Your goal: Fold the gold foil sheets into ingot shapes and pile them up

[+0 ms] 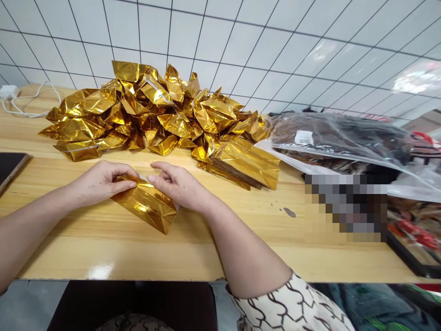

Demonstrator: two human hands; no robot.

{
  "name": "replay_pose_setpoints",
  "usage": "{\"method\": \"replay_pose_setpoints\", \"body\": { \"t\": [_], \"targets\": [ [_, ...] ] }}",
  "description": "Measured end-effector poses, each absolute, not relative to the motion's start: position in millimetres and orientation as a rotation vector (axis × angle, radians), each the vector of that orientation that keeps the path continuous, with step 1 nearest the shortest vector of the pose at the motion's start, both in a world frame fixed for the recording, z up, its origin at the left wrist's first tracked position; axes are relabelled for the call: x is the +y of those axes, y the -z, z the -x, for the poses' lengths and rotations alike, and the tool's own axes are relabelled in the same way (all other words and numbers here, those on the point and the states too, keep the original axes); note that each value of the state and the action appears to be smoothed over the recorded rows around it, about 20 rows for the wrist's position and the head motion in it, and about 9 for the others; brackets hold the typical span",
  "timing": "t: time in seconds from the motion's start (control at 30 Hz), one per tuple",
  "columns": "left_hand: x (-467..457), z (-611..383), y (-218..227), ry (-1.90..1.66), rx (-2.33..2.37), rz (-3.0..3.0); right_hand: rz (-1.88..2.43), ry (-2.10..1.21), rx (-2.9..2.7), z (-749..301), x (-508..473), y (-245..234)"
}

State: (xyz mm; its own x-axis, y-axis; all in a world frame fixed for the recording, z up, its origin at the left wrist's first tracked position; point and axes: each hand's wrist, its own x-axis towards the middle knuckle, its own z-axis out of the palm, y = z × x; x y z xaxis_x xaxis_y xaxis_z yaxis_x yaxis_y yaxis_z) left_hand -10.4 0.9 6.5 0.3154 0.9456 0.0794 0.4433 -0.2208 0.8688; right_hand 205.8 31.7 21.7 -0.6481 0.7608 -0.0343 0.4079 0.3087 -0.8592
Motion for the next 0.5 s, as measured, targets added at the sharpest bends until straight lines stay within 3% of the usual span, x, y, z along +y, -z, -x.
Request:
{"method": "replay_pose_setpoints", "body": {
  "t": [0.17,0.37,0.5],
  "targets": [
    [1.2,10.2,-4.6,-0.82,1.371,-1.915,1.088,-1.174,-2.352,-209.2,31.7,-22.1],
    [-8.1,2.9,-10.0,-0.761,1.528,-2.359,1.158,-0.529,-2.534,-204.8,32.9,-19.7],
    [-14.9,-2.0,-11.7,-0.859,1.309,-2.601,1.086,-0.199,-2.613,-203.6,34.0,-16.5]
  ]
}}
